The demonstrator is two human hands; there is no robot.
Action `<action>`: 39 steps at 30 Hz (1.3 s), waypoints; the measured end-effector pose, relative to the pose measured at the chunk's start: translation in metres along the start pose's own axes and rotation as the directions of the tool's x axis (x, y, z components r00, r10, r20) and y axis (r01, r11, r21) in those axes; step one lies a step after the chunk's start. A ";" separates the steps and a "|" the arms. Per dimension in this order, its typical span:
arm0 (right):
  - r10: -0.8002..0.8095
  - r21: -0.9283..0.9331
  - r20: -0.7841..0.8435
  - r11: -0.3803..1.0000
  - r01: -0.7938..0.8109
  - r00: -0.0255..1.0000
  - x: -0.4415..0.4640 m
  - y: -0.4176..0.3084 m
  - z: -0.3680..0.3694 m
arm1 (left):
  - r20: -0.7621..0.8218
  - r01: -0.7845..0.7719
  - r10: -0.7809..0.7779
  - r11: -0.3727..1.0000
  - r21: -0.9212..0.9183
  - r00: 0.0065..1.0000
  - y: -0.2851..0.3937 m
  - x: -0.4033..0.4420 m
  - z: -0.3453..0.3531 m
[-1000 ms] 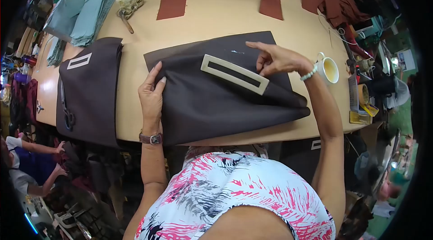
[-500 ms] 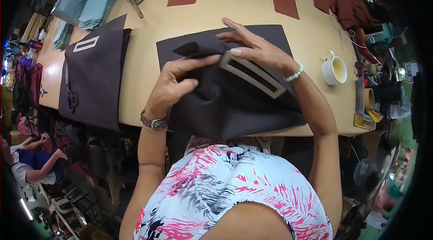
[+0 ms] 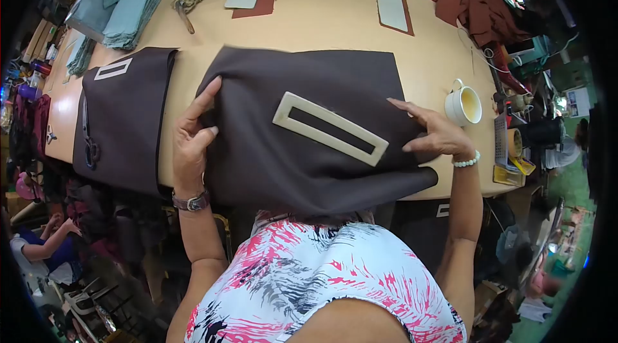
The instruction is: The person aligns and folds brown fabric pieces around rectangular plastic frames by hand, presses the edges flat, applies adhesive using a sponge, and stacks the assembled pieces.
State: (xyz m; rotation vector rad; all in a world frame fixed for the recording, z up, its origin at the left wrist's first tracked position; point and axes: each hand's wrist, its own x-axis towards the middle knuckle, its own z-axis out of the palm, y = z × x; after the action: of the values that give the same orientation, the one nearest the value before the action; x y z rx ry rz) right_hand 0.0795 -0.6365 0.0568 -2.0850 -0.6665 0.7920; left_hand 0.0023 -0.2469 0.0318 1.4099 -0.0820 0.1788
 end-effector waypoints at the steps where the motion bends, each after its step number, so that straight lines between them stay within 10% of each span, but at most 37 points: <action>1: 0.082 0.022 -0.064 0.997 -0.081 0.995 -0.003 0.010 -0.008 | -0.032 0.023 -0.023 1.000 0.008 0.999 -0.004 -0.002 -0.001; 3: 0.244 0.085 -0.189 0.969 -0.232 0.951 -0.002 0.027 -0.025 | -0.092 0.094 -0.085 0.991 0.099 0.992 -0.010 -0.004 0.001; 6: 0.037 -0.046 -0.586 0.996 -0.080 0.809 0.021 0.052 -0.037 | -0.135 0.105 -0.056 0.912 0.395 0.989 -0.036 -0.004 -0.002; 12: 0.253 0.001 -0.788 0.912 -0.411 0.561 0.087 0.084 -0.007 | -0.156 0.121 -0.009 0.676 0.727 0.988 -0.060 -0.003 -0.001; 18: 0.144 -0.012 -0.804 0.966 -0.258 0.576 0.096 0.083 -0.014 | -0.092 0.037 0.053 0.644 0.764 0.994 -0.068 0.011 -0.021; 36: 0.126 -0.250 -0.776 0.838 -0.485 0.617 0.112 0.079 -0.024 | -0.170 0.076 0.152 0.487 0.870 0.974 -0.074 0.019 -0.019; 39: -0.432 -0.728 -0.678 0.506 -0.463 0.595 0.111 0.060 -0.013 | -0.043 -0.033 0.272 0.267 0.963 0.961 -0.067 0.020 -0.013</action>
State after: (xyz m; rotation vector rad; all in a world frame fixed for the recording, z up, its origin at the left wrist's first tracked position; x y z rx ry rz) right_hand 0.1735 -0.6001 -0.0198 -2.9854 -0.5138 -0.8324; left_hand 0.0330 -0.2421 -0.0322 2.6491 0.0913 0.6273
